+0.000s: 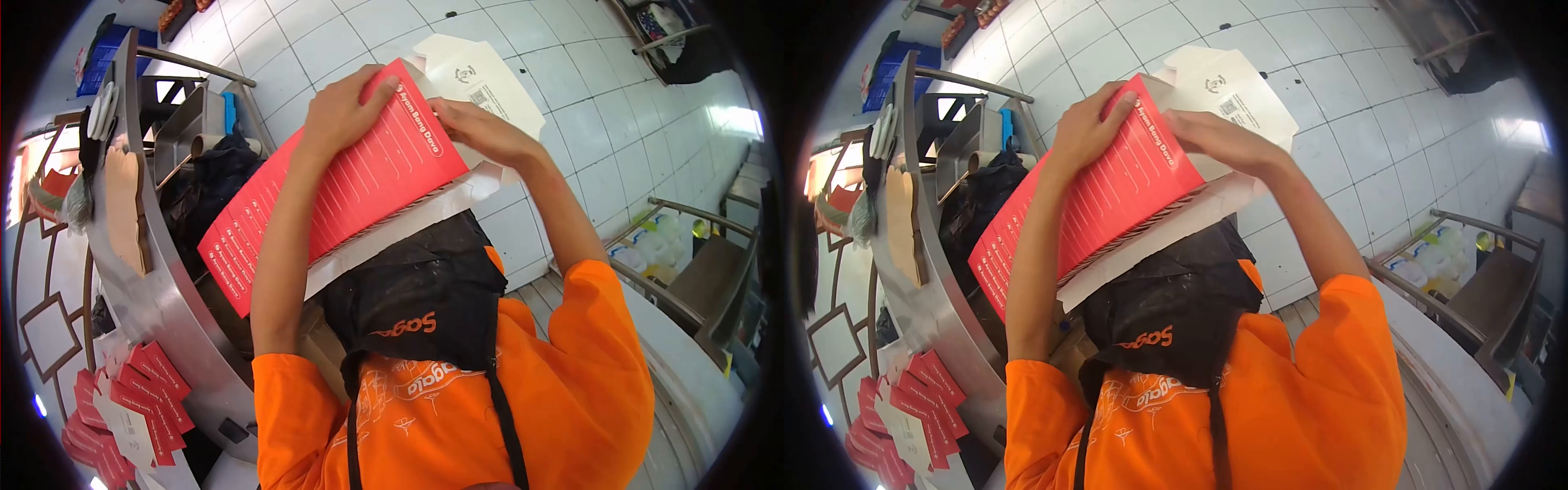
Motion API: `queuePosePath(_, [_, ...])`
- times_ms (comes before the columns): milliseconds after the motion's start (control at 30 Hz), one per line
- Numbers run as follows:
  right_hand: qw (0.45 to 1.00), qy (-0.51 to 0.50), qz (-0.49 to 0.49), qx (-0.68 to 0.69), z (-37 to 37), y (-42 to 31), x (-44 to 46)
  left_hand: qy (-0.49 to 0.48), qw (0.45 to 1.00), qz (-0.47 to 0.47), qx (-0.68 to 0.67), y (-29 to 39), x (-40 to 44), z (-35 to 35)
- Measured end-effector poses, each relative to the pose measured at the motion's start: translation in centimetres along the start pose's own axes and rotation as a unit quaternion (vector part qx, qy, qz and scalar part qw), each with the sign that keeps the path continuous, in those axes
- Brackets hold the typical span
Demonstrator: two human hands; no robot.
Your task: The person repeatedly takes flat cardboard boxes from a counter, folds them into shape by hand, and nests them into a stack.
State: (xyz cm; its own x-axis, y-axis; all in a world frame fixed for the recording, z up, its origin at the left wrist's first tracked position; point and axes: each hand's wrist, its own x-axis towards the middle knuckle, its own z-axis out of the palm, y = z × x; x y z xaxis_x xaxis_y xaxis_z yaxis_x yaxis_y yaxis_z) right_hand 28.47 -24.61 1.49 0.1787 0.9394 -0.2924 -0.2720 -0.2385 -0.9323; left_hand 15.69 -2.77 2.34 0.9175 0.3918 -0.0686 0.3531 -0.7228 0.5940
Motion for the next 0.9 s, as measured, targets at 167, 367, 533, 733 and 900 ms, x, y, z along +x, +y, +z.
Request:
queuePosePath(167, [0.898, -0.059, -0.054, -0.432, -2.9, -1.2, -5.0, 0.025, 0.999, -0.002, 0.023, 0.1, -0.1, 0.3])
queuePosePath(367, [0.764, 0.006, -0.181, -0.619, -2.6, 5.8, -4.4, 0.042, 0.998, -0.008, 0.052, 0.4, -0.3, 0.8])
queuePosePath(533, [0.781, 0.019, -0.210, -0.588, -1.9, 6.7, -4.0, 0.068, 0.996, -0.021, 0.059, 0.6, -0.4, 1.2])
queuePosePath(733, [0.876, 0.000, -0.175, -0.449, -0.1, 8.4, -4.0, 0.066, 0.996, -0.014, 0.066, 0.8, -0.5, 1.1])
queuePosePath(900, [0.921, -0.026, -0.028, -0.387, -4.7, -0.8, 0.6, 0.092, 0.995, -0.007, 0.040, 0.2, -0.5, 1.2])
